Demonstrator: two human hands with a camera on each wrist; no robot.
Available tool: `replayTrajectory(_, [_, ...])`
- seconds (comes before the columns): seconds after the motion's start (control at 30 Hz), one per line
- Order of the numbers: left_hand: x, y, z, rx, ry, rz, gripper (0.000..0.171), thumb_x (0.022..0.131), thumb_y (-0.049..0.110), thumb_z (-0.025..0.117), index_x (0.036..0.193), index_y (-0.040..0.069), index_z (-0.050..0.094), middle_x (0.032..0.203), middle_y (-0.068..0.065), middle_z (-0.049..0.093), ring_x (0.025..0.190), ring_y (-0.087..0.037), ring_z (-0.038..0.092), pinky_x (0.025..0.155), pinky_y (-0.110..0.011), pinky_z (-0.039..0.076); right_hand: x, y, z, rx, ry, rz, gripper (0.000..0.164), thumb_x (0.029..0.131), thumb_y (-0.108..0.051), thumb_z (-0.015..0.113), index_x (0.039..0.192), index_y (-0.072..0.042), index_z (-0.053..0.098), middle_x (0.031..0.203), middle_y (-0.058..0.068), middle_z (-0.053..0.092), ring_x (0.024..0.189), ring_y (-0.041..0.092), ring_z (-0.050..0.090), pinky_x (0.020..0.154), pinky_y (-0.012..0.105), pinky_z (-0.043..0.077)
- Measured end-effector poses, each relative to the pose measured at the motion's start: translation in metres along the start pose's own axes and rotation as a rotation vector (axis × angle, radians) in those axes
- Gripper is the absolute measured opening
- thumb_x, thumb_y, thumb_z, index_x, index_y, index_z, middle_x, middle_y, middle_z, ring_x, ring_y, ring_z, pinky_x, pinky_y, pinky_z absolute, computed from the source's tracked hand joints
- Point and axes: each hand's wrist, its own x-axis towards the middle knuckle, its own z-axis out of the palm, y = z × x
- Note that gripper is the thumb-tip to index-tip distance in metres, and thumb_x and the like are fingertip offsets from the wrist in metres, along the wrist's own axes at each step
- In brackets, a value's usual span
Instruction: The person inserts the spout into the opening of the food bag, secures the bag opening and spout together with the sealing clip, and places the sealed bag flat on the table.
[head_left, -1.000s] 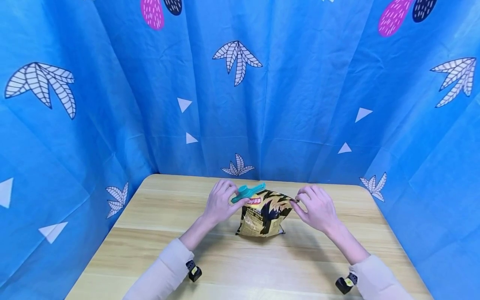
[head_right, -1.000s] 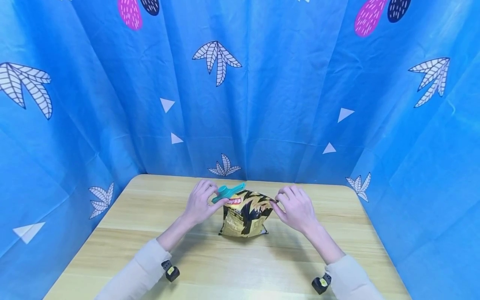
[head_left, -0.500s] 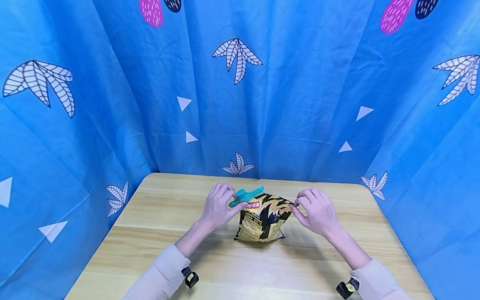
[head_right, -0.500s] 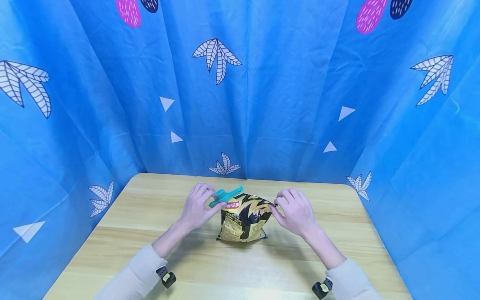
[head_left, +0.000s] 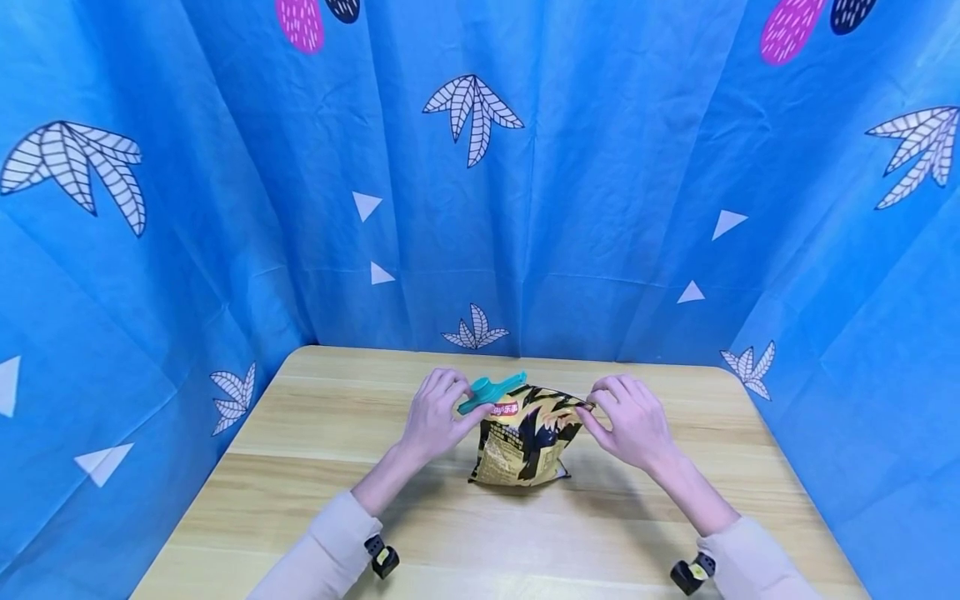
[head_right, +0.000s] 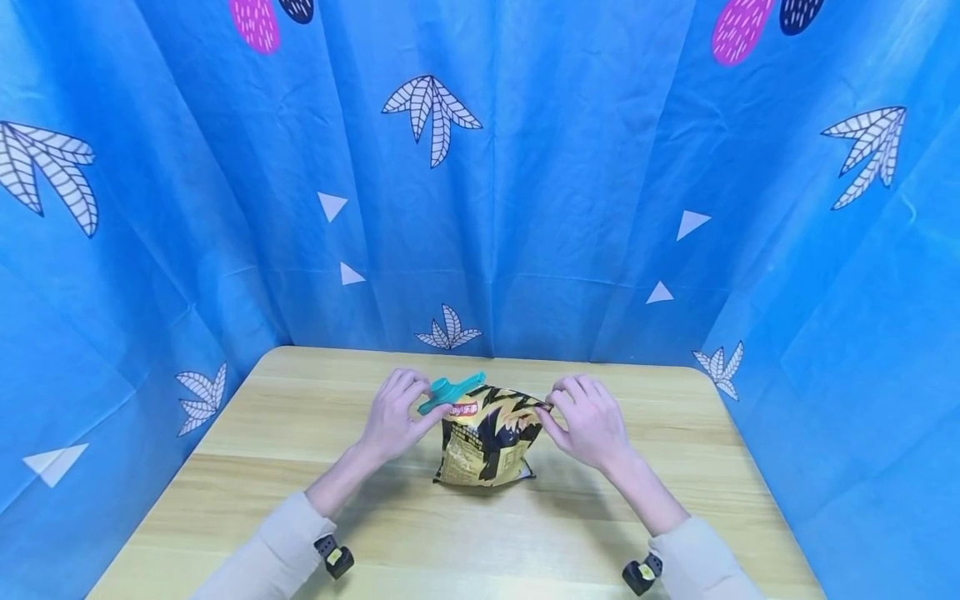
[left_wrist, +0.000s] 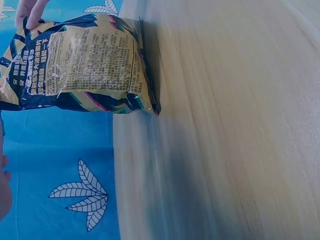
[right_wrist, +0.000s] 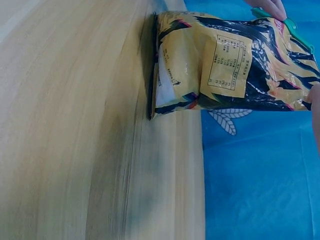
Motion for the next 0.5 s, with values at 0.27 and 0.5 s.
replayTrajectory(0.27, [0.0018, -0.002, 0.0034, 0.005, -0.01, -0.031, 0.048, 0.1, 0.057, 0.063, 0.09, 0.011, 0.069, 0.098, -0.005, 0.069, 0.098, -0.023, 0.063, 0.088, -0.041, 0.055, -0.0011, 0.0033, 0.0044, 0.005, -0.062, 0.043, 0.045, 0.105, -0.049, 0.055, 0.09, -0.01, 0.07, 0.093, 0.009, 0.07, 0.084, 0.028, 0.065, 0.069, 0.042, 0.055])
replayTrajectory(0.5, [0.0017, -0.0037, 0.0064, 0.014, -0.033, -0.064, 0.039, 0.097, 0.049, 0.07, 0.093, 0.01, 0.068, 0.101, -0.006, 0.07, 0.098, -0.024, 0.062, 0.088, -0.041, 0.054, -0.0024, 0.0053, 0.01, 0.003, -0.08, 0.073, 0.044, 0.104, -0.048, 0.056, 0.095, -0.008, 0.071, 0.096, 0.01, 0.07, 0.086, 0.029, 0.064, 0.07, 0.042, 0.054])
